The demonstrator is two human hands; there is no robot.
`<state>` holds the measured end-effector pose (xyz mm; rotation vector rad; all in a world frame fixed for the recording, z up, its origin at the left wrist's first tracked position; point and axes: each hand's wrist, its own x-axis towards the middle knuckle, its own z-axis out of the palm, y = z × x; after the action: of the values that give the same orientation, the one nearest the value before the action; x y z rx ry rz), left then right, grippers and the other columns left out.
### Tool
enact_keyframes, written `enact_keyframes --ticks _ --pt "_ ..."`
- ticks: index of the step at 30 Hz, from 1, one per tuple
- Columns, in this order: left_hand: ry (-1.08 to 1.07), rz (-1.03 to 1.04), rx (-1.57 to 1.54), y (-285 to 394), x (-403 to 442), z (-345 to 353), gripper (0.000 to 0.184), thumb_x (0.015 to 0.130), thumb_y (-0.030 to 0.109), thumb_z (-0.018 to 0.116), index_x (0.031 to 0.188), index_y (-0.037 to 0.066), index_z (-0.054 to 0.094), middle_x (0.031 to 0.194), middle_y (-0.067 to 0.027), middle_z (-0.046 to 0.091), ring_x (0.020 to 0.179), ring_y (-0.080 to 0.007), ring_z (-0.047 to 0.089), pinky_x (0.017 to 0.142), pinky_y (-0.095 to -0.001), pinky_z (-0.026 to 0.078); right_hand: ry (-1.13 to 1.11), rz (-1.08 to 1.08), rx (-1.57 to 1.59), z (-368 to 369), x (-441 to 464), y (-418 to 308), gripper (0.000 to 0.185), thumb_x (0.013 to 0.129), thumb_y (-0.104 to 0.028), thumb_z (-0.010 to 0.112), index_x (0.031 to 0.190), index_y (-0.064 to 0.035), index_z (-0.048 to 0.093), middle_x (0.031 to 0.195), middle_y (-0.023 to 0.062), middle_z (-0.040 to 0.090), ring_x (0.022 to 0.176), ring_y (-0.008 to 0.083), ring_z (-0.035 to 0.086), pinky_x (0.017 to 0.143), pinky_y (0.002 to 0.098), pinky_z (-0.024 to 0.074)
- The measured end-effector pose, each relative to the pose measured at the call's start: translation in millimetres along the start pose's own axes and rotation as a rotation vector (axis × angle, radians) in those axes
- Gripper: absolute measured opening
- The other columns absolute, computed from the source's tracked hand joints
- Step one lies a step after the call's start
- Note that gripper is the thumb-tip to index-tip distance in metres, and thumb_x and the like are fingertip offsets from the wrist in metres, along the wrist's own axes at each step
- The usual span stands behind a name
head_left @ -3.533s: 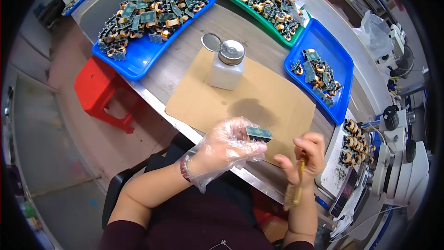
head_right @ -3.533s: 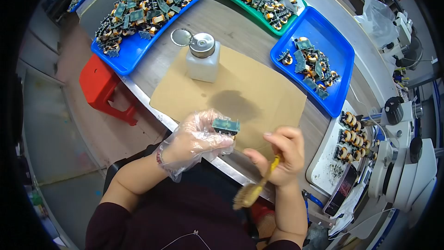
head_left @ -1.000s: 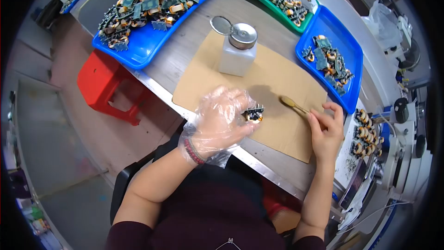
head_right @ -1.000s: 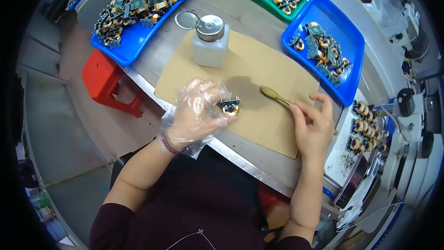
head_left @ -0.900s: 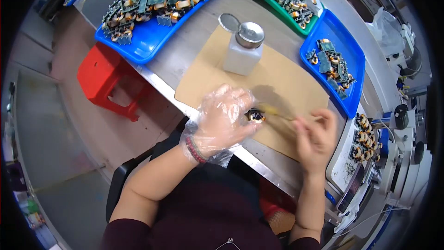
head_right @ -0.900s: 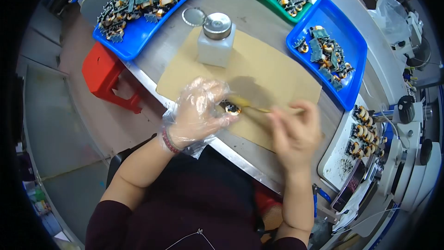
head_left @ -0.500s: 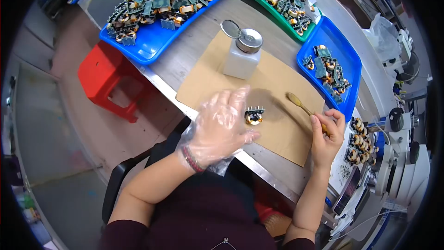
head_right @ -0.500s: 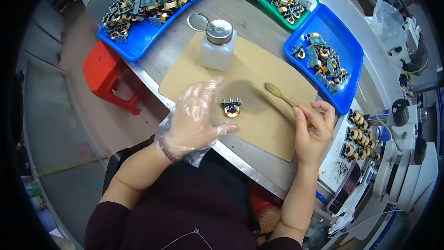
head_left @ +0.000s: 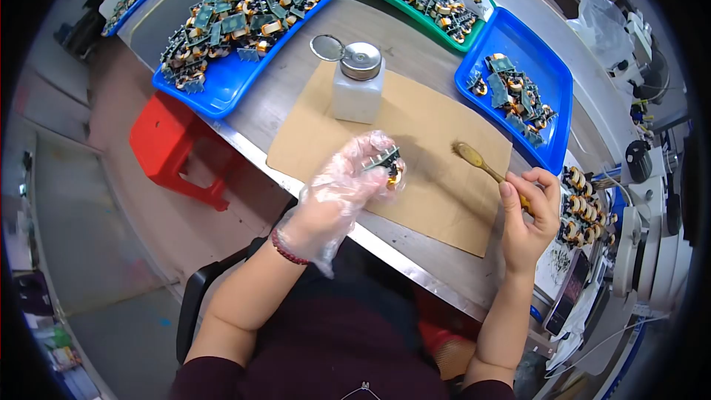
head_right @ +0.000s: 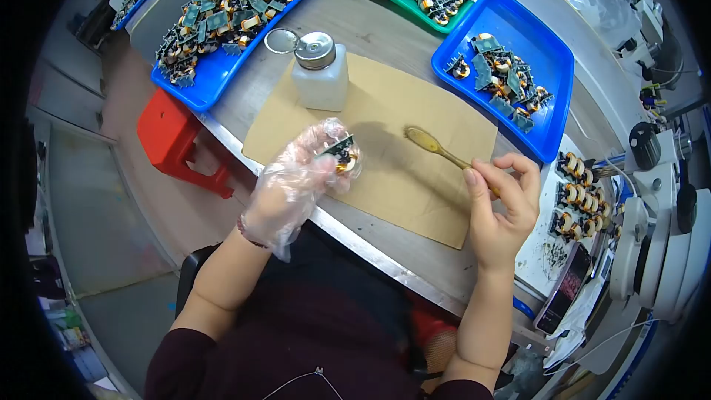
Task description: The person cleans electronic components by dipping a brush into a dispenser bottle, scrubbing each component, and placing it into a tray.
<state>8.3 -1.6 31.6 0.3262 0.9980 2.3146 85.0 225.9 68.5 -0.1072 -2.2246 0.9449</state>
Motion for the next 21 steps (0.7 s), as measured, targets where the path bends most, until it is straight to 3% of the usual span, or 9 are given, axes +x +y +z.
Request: enact_keyframes --ticks 2,4,8,10,12,14,15,18,21 --pt "-0.057 -0.018 -0.049 -0.2 -4.1 -2.9 0.037 0.09 0.011 0.052 0.125 0.003 0.042 0.111 -0.006 0.052 0.097 -0.0131 0.052 0.085 -0.0292 0.043 -0.023 -0.086 0.027 1.6 -1.7 -4.0 0.012 0.075 0.0 0.07 0.087 0.0008 0.068 0.095 0.0078 0.052 0.071 0.01 0.052 0.055 0.0187 0.0438" --pt "-0.028 -0.088 -0.202 0.6 -7.5 6.6 0.052 0.084 0.019 0.062 0.128 0.004 0.04 0.113 -0.0127 0.05 0.097 -0.0183 0.05 0.078 -0.0258 0.044 -0.036 -0.103 0.04 4.2 -4.9 -8.4 0.012 0.075 0.0 0.07 0.086 0.0004 0.067 0.096 0.0084 0.052 0.071 0.0112 0.052 0.057 0.0194 0.0437" --pt "0.016 -0.12 -0.209 -6.3 -10.7 21.1 0.063 0.083 0.02 0.064 0.133 0.001 0.032 0.123 -0.0139 0.043 0.105 -0.0233 0.05 0.093 -0.0351 0.041 -0.074 -0.231 0.133 18.5 -16.0 -15.1 0.018 0.069 0.0 0.073 0.087 -0.0031 0.069 0.098 0.0089 0.05 0.065 0.0103 0.049 0.052 0.0198 0.0394" --pt "-0.098 -0.132 -0.404 -11.2 -10.5 15.0 0.058 0.083 0.015 0.062 0.132 0.001 0.033 0.122 -0.0164 0.042 0.105 -0.0265 0.05 0.093 -0.0368 0.041 -0.172 -0.29 0.08 22.8 -16.4 -16.0 0.018 0.067 0.0 0.074 0.084 -0.0047 0.07 0.098 0.0092 0.05 0.058 0.0097 0.046 0.049 0.0215 0.0361" --pt "0.07 -0.127 -0.387 -12.3 -9.5 18.0 0.047 0.085 0.009 0.059 0.126 0.002 0.036 0.115 -0.019 0.046 0.104 -0.0291 0.05 0.092 -0.0348 0.042 -0.133 -0.197 0.039 23.5 -5.9 -7.9 0.016 0.067 0.002 0.072 0.081 -0.005 0.07 0.097 0.0091 0.051 0.054 0.0095 0.045 0.048 0.0226 0.035" --pt "-0.001 -0.188 -0.552 -21.5 -8.0 -1.4 0.036 0.085 0.005 0.056 0.117 0.002 0.04 0.112 -0.0185 0.047 0.106 -0.0318 0.048 0.095 -0.0355 0.04 -0.121 -0.212 -0.288 14.1 1.8 4.7 0.015 0.067 0.002 0.072 0.08 -0.0038 0.07 0.095 0.0085 0.051 0.054 0.0097 0.045 0.048 0.0218 0.0349" --pt "0.011 -0.164 -0.519 -19.4 -9.4 1.2 0.032 0.089 0.006 0.051 0.118 0.005 0.037 0.111 -0.017 0.048 0.106 -0.0301 0.05 0.095 -0.037 0.042 -0.047 -0.028 -0.028 16.4 -3.2 0.9 0.013 0.067 0.001 0.073 0.079 -0.003 0.069 0.094 0.0076 0.051 0.055 0.0094 0.045 0.048 0.0218 0.0349" --pt "0.089 -0.171 -0.515 -15.7 -11.9 8.3 0.025 0.092 0.004 0.044 0.115 0.009 0.034 0.11 -0.0161 0.049 0.104 -0.0291 0.053 0.097 -0.039 0.042 -0.138 -0.342 0.053 23.3 -11.3 -22.6 0.014 0.067 0.0 0.074 0.08 -0.002 0.069 0.097 0.0082 0.051 0.056 0.0092 0.044 0.051 0.021 0.036" --pt "-0.016 -0.128 -0.546 -13.7 -12.4 5.6 0.028 0.091 0.005 0.047 0.114 0.011 0.032 0.109 -0.0196 0.047 0.105 -0.0292 0.051 0.09 -0.0352 0.045 -0.115 -0.162 -0.006 18.6 -4.3 8.7 0.011 0.069 0.001 0.072 0.079 -0.0013 0.069 0.103 0.0107 0.049 0.058 0.0096 0.047 0.05 0.021 0.0376"
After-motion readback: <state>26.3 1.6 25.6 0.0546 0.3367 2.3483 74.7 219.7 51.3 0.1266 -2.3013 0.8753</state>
